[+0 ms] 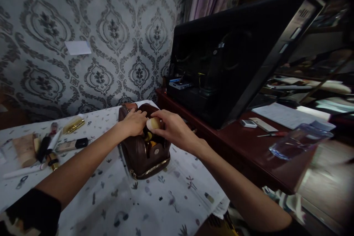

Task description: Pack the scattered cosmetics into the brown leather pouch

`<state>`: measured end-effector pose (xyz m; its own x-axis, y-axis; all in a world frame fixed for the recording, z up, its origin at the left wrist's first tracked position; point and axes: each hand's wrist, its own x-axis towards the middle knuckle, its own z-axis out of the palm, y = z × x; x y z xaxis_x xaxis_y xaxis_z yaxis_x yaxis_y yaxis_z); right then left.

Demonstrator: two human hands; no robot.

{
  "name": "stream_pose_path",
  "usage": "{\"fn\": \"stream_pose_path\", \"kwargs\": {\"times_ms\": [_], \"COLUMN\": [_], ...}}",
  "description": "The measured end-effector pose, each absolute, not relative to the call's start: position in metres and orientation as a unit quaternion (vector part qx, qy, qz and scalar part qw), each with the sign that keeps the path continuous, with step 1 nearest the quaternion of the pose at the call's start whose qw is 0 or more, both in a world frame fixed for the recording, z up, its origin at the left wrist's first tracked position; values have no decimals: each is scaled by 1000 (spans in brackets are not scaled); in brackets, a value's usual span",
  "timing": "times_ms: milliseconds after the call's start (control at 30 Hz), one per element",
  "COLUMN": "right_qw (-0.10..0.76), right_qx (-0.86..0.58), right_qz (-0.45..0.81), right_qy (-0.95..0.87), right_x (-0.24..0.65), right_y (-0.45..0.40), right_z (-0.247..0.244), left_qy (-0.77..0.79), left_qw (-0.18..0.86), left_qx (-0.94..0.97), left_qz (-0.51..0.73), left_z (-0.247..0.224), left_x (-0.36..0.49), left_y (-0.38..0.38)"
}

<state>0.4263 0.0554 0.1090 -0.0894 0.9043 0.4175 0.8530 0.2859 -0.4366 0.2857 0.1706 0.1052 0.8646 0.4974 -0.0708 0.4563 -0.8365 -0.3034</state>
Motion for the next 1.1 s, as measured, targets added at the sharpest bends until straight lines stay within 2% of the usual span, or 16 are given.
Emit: {"fn": "stream_pose_path", "kwargs": {"times_ms": [200,467,767,1100], "right_qw": [136,19,-21,-21], "right_qx": [-651,-601,-611,-580], "right_qz": [-56,-103,-89,-75], "right_qy": [-744,-792,-786,-811], "right_x": [422,410,408,413], "right_y": [59,71,83,85], "right_z": [107,115,94,95], "left_qy": [-241,-242,-232,-230], "left_qw": [163,171,164,129], "left_qx": [-953,-951,-957,-963], "left_qz": [89,88,55,63], "left_z": [103,103,97,101], "left_x": [288,288,284,284], "left_y": [171,172,177,177]}}
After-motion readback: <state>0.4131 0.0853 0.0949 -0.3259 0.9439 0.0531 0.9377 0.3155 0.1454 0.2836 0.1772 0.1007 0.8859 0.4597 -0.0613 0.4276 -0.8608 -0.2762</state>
